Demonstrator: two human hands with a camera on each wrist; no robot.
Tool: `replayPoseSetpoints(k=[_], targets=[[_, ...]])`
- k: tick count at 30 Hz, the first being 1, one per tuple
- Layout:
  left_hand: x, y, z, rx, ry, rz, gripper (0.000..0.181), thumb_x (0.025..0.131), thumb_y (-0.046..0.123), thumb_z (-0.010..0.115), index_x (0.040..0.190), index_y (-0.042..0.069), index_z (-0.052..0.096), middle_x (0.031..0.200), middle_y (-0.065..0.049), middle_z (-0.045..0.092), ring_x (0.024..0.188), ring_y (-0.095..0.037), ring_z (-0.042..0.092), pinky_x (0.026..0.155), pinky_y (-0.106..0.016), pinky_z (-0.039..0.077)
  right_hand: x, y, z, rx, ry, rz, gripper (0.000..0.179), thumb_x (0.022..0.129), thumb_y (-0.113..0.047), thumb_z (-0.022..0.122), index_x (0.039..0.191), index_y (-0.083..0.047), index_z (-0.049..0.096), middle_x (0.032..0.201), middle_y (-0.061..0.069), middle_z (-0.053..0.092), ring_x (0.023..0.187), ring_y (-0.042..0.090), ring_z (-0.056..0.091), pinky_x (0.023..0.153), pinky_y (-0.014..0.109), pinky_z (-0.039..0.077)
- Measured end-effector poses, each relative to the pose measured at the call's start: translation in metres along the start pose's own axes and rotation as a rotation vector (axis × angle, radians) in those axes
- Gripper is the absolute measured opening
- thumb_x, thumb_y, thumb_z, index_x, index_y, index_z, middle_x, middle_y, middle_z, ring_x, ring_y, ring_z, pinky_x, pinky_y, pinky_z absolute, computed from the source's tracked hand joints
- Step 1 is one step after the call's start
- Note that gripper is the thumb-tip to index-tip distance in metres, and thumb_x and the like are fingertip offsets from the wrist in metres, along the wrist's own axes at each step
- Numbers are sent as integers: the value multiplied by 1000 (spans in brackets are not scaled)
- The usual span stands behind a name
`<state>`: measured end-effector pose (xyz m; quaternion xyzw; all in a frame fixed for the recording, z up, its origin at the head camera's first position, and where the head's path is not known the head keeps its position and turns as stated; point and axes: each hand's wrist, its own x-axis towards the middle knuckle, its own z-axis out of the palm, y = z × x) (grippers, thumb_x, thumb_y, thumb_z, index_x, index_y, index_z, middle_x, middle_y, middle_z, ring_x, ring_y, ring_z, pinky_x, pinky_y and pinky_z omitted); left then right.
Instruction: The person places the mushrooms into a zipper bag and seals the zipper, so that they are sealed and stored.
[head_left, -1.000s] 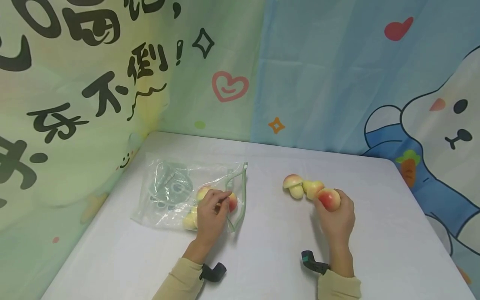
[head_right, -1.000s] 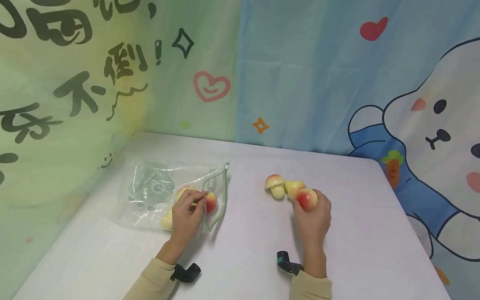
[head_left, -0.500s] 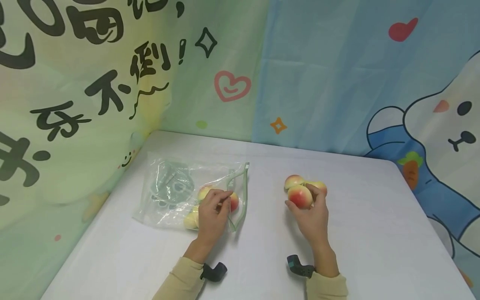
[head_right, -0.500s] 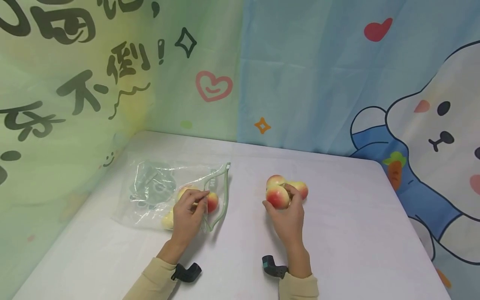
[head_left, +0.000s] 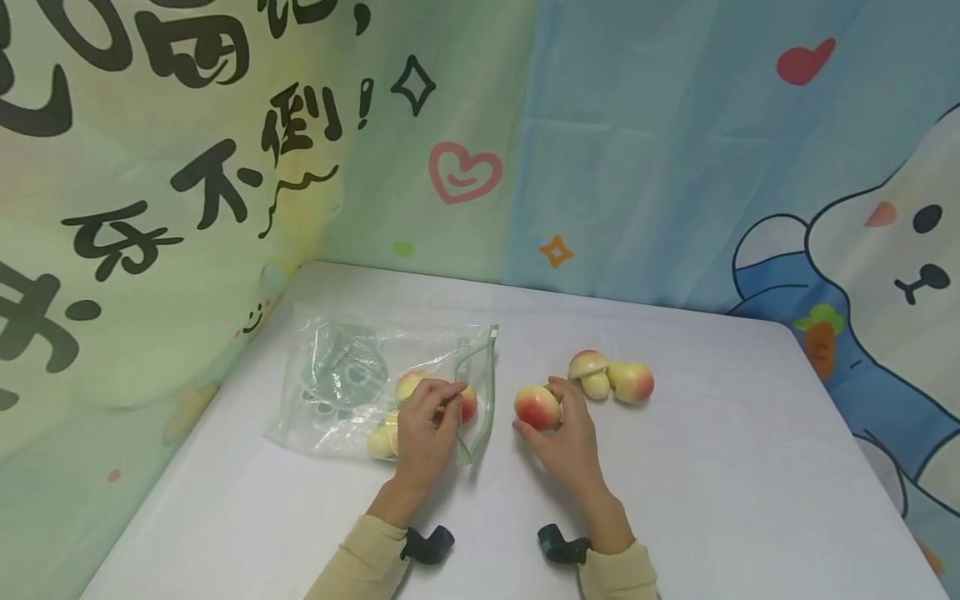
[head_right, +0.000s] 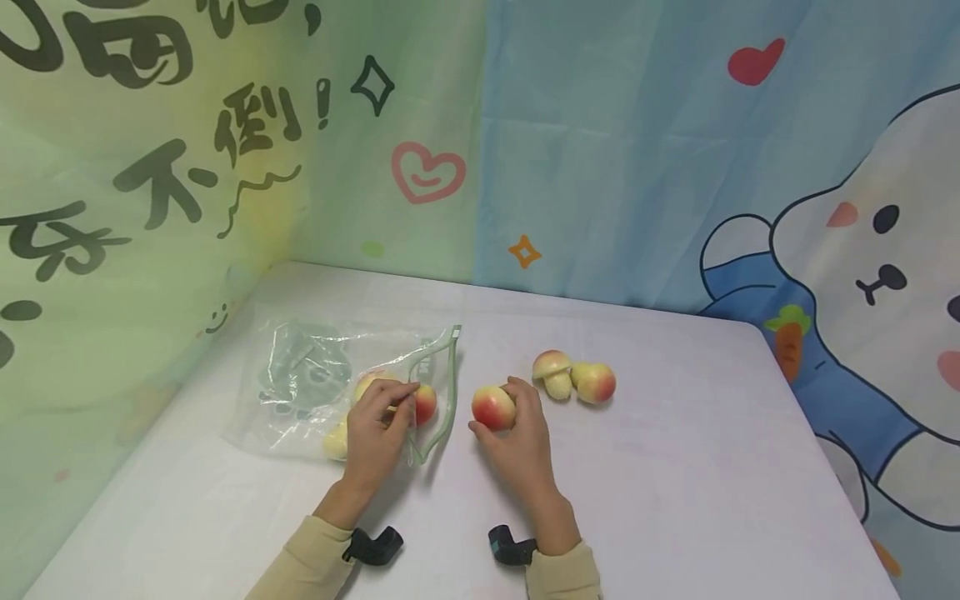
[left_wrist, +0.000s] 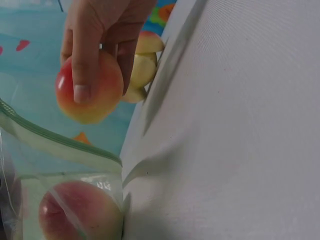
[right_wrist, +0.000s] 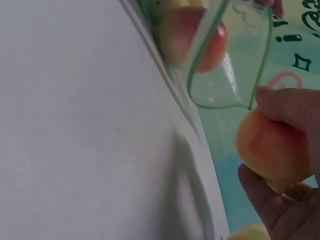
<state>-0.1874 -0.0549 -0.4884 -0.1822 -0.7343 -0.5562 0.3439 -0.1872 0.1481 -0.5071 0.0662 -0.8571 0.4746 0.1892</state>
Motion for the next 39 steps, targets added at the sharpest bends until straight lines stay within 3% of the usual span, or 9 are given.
replayPoseSetpoints(k=[4,8,12,15,21,29,34,39], targets=[[-6,-14,2,-4,-14,-25,22,81,-14,66,99,-3,73,89,-13,63,72,-23,66,60,-14,52,-3,-6,12,18,-22,-13,58,68,-4,87,115,-2,52,135,22,50,124,33,51,90,49,53],[-6,-16,0,-13,-23,-14,21,84,-7,65,101,1,73,90,-9,63,74,-20,66,61,-15,53,-6,-13,21,37,-63,-29,57,68,-1,85,116,-2,53,137,23,49,123,34,52,90,47,54],[-5,-12,1,-5,-21,3,21,82,-9,66,99,0,74,89,-9,64,73,-19,67,60,-16,53,-8,-18,28,84,-122,-12,56,70,5,78,118,-3,51,140,21,46,123,32,52,94,46,51],[-4,-11,3,10,-15,23,23,78,-15,67,96,-2,73,86,-12,63,70,-21,66,58,-18,53,-9,-27,29,114,-146,3,55,72,10,74,120,-1,50,142,21,44,122,33,53,89,46,54],[-5,-12,4,17,-15,44,25,74,-20,67,94,-6,72,84,-17,63,68,-25,66,56,-19,54,-10,-51,24,157,-140,-46,51,72,15,73,118,9,52,136,29,46,118,43,54,83,48,56],[-7,-14,3,-19,-34,43,21,82,-11,64,98,-2,73,88,-12,63,69,-19,65,58,-15,52,-9,-21,41,126,-118,-69,60,69,3,85,123,-3,60,138,20,51,125,34,51,81,39,58],[-5,-11,4,-31,-37,62,21,82,-11,63,97,-1,74,88,-11,63,69,-19,64,59,-15,52,-9,-19,47,86,-138,-133,60,67,-2,88,122,-6,63,137,17,55,123,34,53,78,36,59],[-5,-11,5,-38,-42,77,21,81,-12,64,96,-1,74,86,-12,64,70,-20,64,61,-16,53,-11,-21,53,85,-178,-176,59,67,7,83,122,-3,63,136,19,56,122,36,55,77,32,58]])
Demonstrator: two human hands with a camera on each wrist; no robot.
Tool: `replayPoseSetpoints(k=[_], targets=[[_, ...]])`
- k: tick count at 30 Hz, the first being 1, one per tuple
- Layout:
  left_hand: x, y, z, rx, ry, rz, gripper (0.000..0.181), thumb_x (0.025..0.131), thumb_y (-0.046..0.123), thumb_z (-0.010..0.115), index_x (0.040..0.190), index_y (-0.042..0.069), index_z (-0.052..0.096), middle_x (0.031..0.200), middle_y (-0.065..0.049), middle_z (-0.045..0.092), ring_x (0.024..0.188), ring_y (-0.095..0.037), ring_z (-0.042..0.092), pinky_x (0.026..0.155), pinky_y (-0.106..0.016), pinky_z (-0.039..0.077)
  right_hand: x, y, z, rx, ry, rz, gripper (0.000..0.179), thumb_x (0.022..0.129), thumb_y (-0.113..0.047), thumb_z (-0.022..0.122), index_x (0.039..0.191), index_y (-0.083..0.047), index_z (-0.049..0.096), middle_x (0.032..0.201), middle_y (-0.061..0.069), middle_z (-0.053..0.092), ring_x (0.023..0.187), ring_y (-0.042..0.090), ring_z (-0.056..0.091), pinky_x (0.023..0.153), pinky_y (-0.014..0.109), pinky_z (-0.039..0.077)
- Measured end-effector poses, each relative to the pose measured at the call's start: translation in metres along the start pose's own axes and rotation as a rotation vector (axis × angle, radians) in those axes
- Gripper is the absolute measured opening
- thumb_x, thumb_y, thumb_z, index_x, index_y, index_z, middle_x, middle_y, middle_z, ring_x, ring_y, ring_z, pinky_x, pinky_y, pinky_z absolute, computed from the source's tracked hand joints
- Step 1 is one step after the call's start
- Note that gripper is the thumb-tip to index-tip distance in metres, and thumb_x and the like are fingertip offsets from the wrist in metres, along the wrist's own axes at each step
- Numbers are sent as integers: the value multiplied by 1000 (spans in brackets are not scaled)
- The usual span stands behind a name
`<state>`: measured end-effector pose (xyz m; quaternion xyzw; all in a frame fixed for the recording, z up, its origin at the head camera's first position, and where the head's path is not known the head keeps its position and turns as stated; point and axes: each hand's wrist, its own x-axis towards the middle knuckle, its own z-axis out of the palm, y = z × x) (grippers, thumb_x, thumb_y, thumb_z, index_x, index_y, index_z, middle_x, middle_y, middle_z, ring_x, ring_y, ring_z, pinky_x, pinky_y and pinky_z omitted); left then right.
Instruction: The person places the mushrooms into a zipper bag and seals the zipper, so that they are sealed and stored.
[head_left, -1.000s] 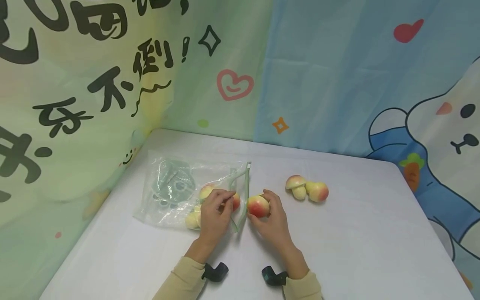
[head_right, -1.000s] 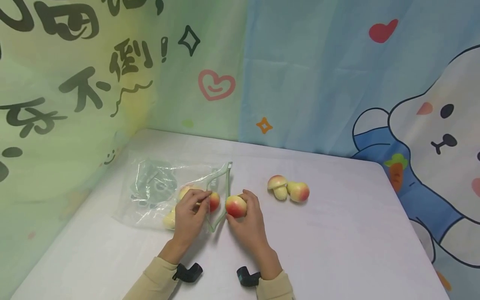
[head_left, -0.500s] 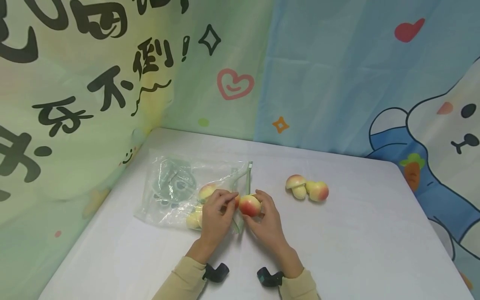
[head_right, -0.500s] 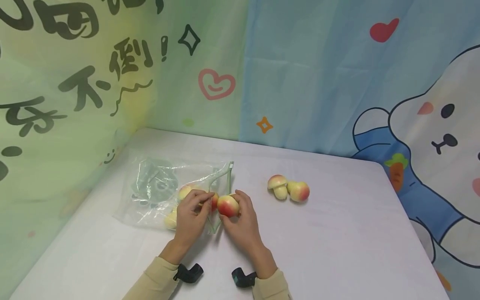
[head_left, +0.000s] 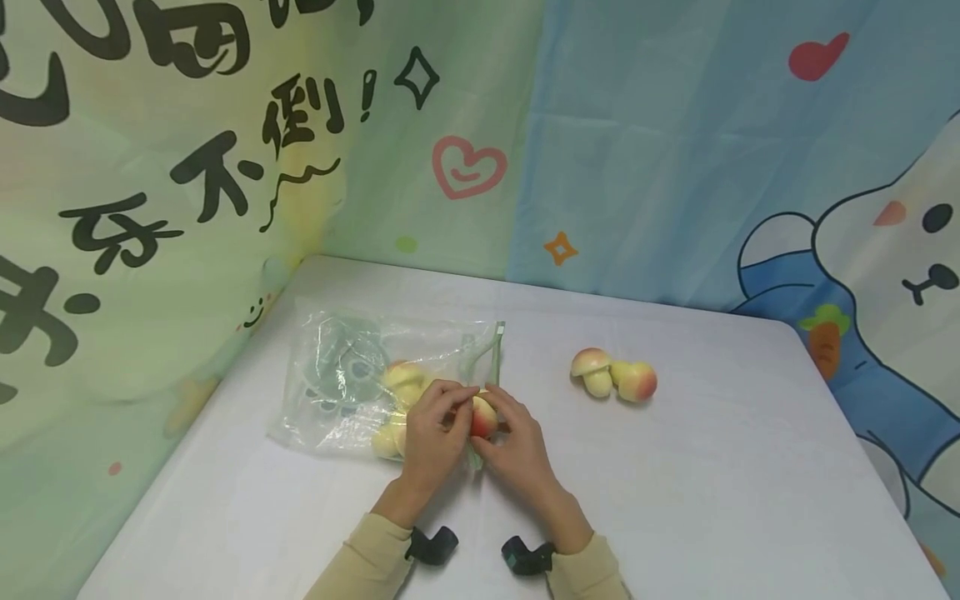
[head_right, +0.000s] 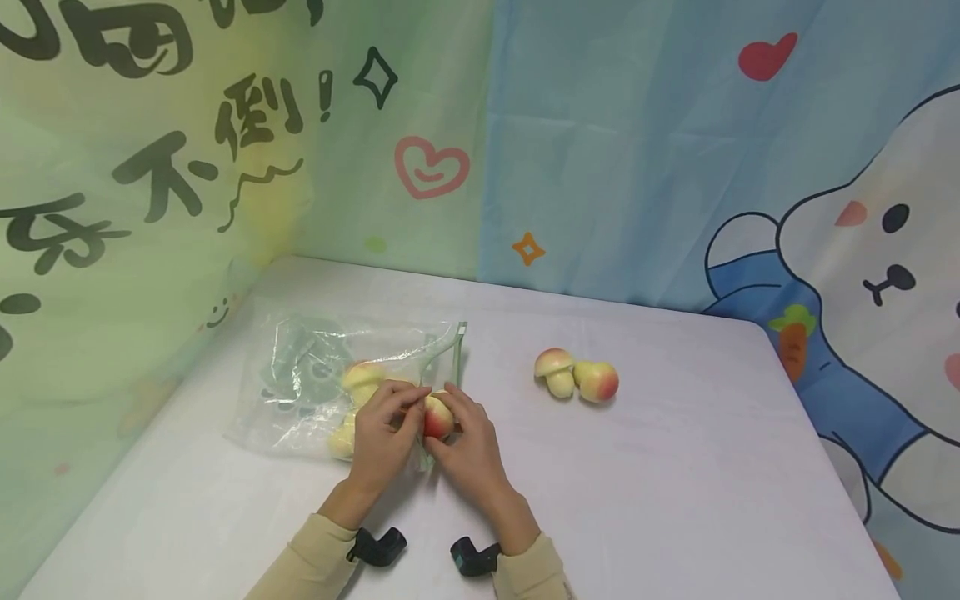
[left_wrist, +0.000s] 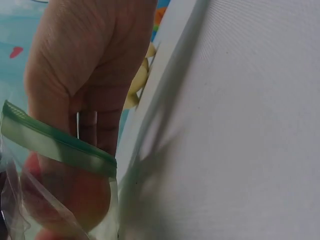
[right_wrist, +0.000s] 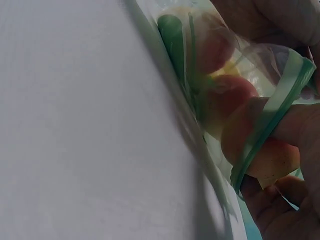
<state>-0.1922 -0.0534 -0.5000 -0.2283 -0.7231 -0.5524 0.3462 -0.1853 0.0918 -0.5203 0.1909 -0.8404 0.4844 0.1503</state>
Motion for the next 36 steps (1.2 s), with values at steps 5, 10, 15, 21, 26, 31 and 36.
replayPoseSetpoints(k=[5,10,15,21,26,31,36], targets=[[-1,-1,0,24,-2,6,17,83,-8,64,95,-1,74,86,-12,64,68,-18,62,58,-15,51,-1,-1,5,34,-66,-18,60,71,10,76,128,-3,61,138,14,55,125,32,54,79,32,58],[-2,-3,0,39,4,13,16,82,-8,64,95,-4,73,87,-12,63,65,-16,58,56,-14,49,-2,-2,9,152,-133,34,59,79,13,68,134,-2,56,146,11,46,133,30,46,89,37,56],[-2,-3,0,38,8,5,20,79,-12,65,95,-4,73,88,-11,64,67,-17,59,55,-14,48,-2,-10,11,282,-164,37,57,83,21,56,138,4,50,150,21,38,139,34,36,99,42,48],[-1,0,0,66,27,29,20,79,-10,69,95,-1,74,87,-11,64,65,-17,60,54,-13,48,1,-36,1,305,-196,54,53,85,21,51,136,7,50,145,20,46,135,33,42,99,33,49],[-2,-1,0,63,34,31,19,79,-8,70,95,-1,75,87,-11,64,65,-17,60,55,-13,48,2,-40,-1,310,-178,63,51,85,20,52,134,6,53,142,19,50,131,33,47,97,32,50],[-2,-4,-1,54,26,19,20,81,-9,66,96,-1,75,88,-10,64,67,-17,60,55,-13,49,2,-34,-1,345,-124,68,46,86,17,58,130,5,56,138,20,52,127,35,51,93,38,53],[-1,-4,-1,27,18,13,15,86,-5,62,96,-2,74,88,-12,63,68,-17,62,53,-13,50,2,-18,-4,355,-66,76,44,84,15,64,126,7,58,136,21,53,122,42,53,92,44,53]])
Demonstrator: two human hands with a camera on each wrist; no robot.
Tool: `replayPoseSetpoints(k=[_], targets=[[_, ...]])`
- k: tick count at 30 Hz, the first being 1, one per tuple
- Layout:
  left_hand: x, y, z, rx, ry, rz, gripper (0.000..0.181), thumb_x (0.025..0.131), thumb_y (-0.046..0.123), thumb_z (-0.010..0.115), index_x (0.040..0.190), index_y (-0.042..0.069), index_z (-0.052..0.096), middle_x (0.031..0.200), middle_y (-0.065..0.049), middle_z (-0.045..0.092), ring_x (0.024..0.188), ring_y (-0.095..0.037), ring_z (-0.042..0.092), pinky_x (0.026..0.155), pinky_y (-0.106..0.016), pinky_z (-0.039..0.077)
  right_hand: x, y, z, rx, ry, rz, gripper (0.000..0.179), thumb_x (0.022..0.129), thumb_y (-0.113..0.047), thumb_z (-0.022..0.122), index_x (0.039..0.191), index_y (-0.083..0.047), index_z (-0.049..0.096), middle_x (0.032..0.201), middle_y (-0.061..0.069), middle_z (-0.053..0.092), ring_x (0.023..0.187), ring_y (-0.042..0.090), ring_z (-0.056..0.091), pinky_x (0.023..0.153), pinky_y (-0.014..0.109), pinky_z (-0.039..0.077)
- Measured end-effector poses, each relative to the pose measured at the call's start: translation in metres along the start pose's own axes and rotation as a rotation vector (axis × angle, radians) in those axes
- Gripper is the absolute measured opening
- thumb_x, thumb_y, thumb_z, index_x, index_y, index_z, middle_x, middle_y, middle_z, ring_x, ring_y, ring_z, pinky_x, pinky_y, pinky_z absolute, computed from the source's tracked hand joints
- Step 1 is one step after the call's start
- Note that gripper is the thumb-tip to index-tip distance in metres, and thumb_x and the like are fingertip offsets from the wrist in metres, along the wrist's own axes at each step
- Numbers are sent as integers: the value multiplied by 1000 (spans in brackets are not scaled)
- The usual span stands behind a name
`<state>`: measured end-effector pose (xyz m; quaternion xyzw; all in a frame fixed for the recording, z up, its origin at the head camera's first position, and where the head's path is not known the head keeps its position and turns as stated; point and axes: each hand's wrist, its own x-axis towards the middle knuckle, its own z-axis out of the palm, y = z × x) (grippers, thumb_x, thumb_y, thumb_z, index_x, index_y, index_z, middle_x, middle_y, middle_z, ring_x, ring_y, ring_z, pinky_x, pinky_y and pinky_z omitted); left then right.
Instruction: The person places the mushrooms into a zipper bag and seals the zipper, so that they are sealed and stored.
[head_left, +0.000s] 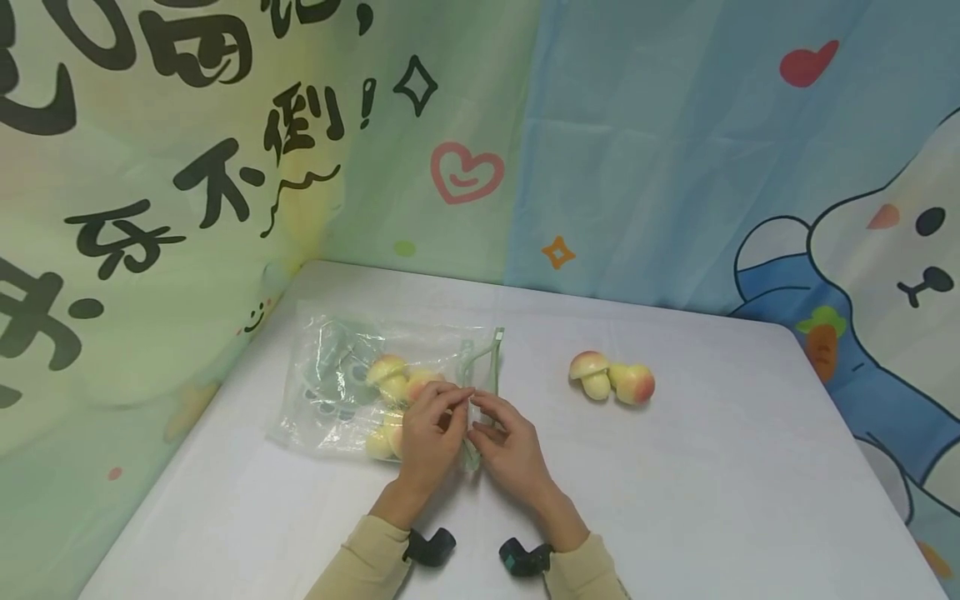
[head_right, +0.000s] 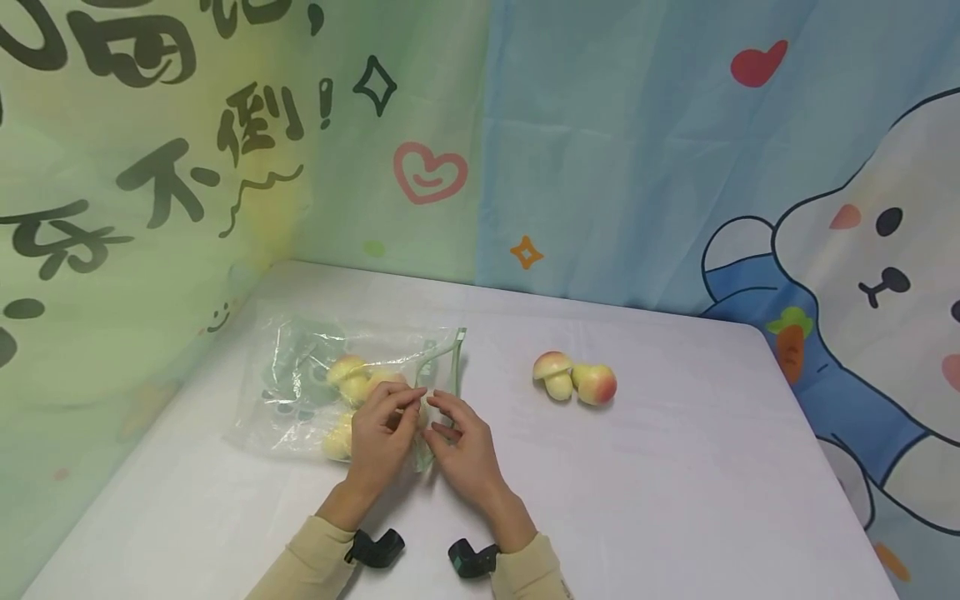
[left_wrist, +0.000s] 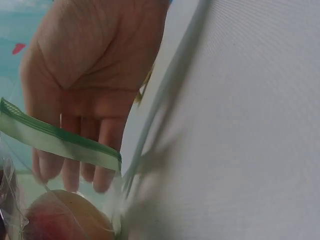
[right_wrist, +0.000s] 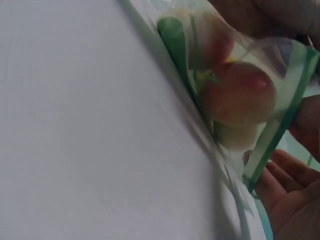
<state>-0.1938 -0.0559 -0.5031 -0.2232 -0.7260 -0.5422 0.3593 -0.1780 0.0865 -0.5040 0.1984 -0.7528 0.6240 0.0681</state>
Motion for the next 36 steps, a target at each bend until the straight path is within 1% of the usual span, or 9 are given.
replayPoseSetpoints(k=[5,8,14,18,22,25,29,32,36], targets=[[0,0,1,-11,2,-7,17,84,-9,63,96,-2,73,88,-13,63,69,-20,66,53,-14,51,2,-10,-11,-9,71,-23,38,83,17,63,121,15,57,127,32,55,114,52,54,88,48,54],[1,2,2,-3,5,-22,20,81,-13,65,94,-2,74,86,-15,62,68,-21,65,53,-13,50,4,-11,-21,-54,153,-60,33,83,18,62,116,15,60,120,31,60,108,46,59,84,41,57],[9,20,-2,-14,11,-20,22,75,-21,62,90,-7,71,81,-20,60,64,-28,64,50,-15,50,7,-4,-50,-131,420,-9,26,83,16,61,109,13,65,108,27,66,96,14,61,78,19,55],[16,37,-7,-24,6,-24,23,74,-24,61,89,-9,70,81,-21,60,63,-30,63,49,-17,51,6,17,-74,-164,600,-15,23,84,15,60,105,10,67,102,25,68,87,8,59,69,11,51],[17,40,-8,-32,10,-15,24,73,-26,61,88,-10,70,80,-21,60,62,-30,63,48,-17,50,4,36,-98,-262,773,-19,22,84,10,62,104,6,69,94,18,67,79,8,55,64,9,45],[17,38,-7,-37,14,-5,23,74,-25,61,89,-10,70,81,-21,60,62,-30,63,48,-16,50,2,41,-112,-352,896,11,22,82,7,64,103,4,69,93,16,62,79,14,52,64,14,43],[11,25,-4,-34,15,-9,20,78,-20,61,90,-8,70,82,-20,60,63,-28,64,50,-14,50,1,44,-123,-435,1001,143,30,79,1,68,109,2,65,108,17,53,98,24,51,84,28,42],[4,10,0,-25,12,-20,18,80,-15,61,92,-5,72,84,-18,60,64,-24,64,50,-13,50,1,46,-129,-447,1009,246,41,79,-4,70,118,0,60,123,16,46,120,27,45,100,39,37],[1,2,2,-19,9,-33,18,82,-13,62,93,-3,72,84,-16,61,65,-23,64,51,-12,50,2,51,-136,-450,958,303,53,78,-5,71,128,0,54,133,19,42,128,31,40,104,49,37]])
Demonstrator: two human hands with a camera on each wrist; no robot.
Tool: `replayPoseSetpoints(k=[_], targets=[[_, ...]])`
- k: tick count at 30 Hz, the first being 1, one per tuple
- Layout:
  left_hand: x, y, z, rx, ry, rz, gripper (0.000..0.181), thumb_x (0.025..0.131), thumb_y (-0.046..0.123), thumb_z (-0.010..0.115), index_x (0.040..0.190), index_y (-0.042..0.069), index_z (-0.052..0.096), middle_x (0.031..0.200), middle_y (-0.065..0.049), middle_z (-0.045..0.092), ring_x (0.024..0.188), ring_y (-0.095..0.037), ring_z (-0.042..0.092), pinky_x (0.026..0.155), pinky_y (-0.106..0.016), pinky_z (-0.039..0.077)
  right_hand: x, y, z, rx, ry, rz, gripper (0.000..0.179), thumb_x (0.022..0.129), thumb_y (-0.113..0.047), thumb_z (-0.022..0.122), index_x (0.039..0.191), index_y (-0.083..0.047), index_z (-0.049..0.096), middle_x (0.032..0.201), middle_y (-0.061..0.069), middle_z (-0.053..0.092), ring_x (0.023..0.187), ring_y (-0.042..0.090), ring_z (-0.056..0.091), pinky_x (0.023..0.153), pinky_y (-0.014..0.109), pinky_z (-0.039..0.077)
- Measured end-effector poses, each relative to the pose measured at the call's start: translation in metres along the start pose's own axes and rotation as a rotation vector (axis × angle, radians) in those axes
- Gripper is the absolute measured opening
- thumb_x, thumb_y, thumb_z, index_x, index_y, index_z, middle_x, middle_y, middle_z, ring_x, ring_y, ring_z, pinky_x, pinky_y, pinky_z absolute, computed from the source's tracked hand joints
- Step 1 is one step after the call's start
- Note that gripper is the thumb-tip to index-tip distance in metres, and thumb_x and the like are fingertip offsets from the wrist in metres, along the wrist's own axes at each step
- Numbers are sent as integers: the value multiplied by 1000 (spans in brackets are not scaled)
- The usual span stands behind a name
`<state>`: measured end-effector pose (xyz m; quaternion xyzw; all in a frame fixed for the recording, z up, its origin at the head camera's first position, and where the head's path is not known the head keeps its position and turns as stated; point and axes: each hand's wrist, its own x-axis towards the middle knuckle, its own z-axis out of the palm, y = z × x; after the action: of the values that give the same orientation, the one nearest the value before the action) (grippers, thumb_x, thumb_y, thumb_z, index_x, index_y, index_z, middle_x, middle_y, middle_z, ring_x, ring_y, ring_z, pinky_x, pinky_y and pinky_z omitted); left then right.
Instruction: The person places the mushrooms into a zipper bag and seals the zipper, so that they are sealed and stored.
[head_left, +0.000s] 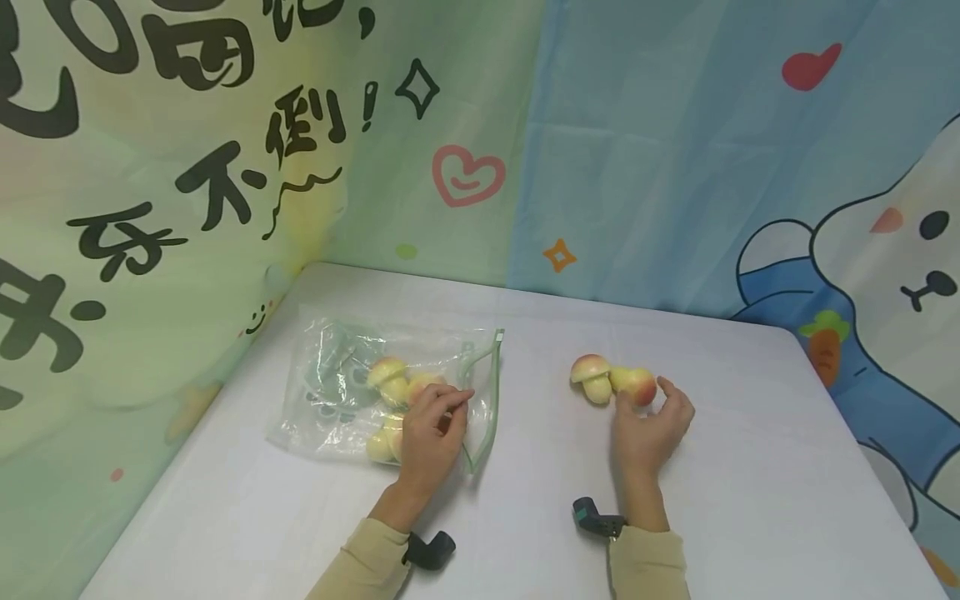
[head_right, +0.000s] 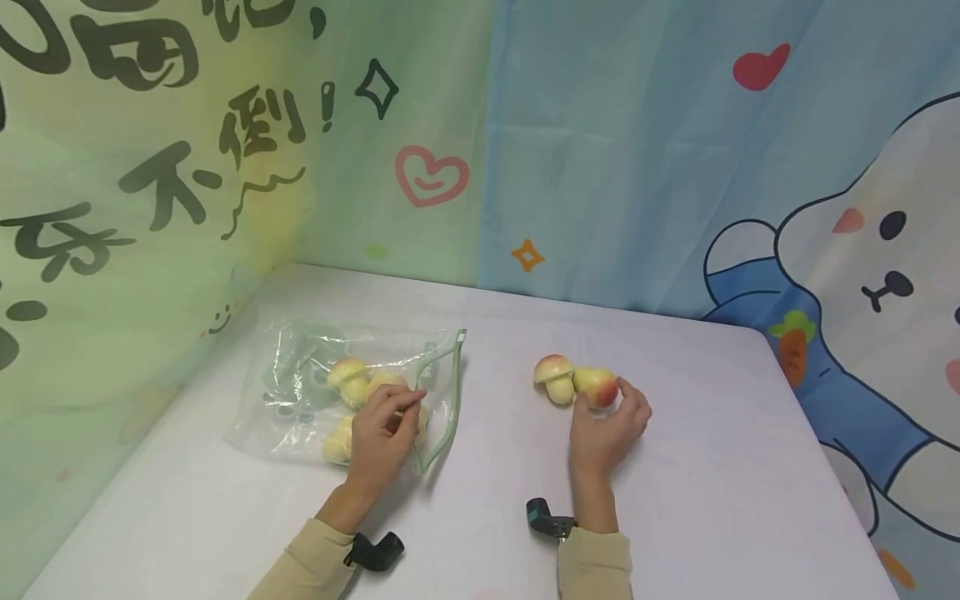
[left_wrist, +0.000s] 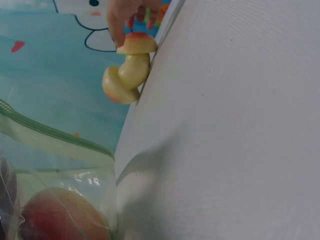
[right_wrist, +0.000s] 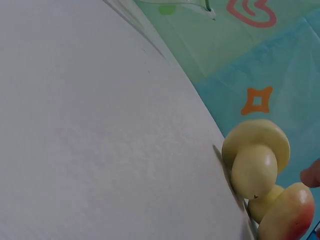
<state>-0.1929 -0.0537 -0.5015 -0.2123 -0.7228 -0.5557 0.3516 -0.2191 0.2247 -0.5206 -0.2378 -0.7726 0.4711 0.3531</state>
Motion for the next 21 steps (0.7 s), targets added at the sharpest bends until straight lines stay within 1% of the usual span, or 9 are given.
replayPoseSetpoints(k=[2,5,7,9,11,13,15,17,21], targets=[[2,6,-1,-4,0,2,19,80,-16,61,92,-5,72,83,-18,61,64,-25,64,51,-13,50,2,2,-1,-13,-44,15,59,78,-6,72,132,1,51,136,21,42,128,36,41,103,52,38],[9,21,-4,-5,1,5,21,76,-21,61,90,-8,71,81,-21,60,62,-28,64,50,-15,51,4,3,-1,-38,-109,40,68,77,-9,73,139,3,45,140,25,43,128,43,42,107,54,34],[13,31,-6,0,2,11,23,74,-25,62,88,-9,70,80,-22,60,61,-29,63,49,-17,51,5,4,-1,-47,-138,59,73,78,-12,73,142,3,42,142,26,42,131,44,40,109,55,33],[15,34,-6,9,3,20,24,72,-27,63,88,-10,70,79,-21,60,60,-29,63,48,-18,51,7,5,-1,-52,-158,69,76,79,-14,73,145,2,39,145,26,41,134,44,38,111,55,30],[13,29,-4,12,5,28,26,71,-27,63,88,-9,70,80,-21,60,60,-28,63,47,-18,51,9,6,-1,-53,-171,80,78,79,-15,73,147,1,37,147,25,40,137,42,36,113,54,28],[10,20,-2,7,5,28,26,72,-26,63,89,-7,71,80,-20,60,61,-27,64,48,-17,50,10,7,0,-56,-181,89,79,80,-17,73,147,1,36,148,24,39,138,41,34,114,53,27],[5,9,0,-3,1,12,25,75,-23,63,90,-6,72,82,-19,60,63,-26,65,49,-15,50,11,9,0,-66,-190,98,79,81,-17,72,148,0,34,148,24,39,138,41,35,114,53,27],[1,2,1,-11,-5,-3,23,77,-19,63,92,-4,72,84,-17,61,64,-24,65,50,-14,50,12,10,-1,-73,-192,106,79,81,-17,71,149,0,34,147,25,42,137,41,37,114,52,28],[-2,-2,1,-20,-18,-9,20,82,-12,63,95,-1,73,86,-13,62,67,-21,66,52,-14,51,13,12,-1,-79,-190,119,78,81,-17,70,148,0,34,142,26,47,134,42,41,112,52,32]])
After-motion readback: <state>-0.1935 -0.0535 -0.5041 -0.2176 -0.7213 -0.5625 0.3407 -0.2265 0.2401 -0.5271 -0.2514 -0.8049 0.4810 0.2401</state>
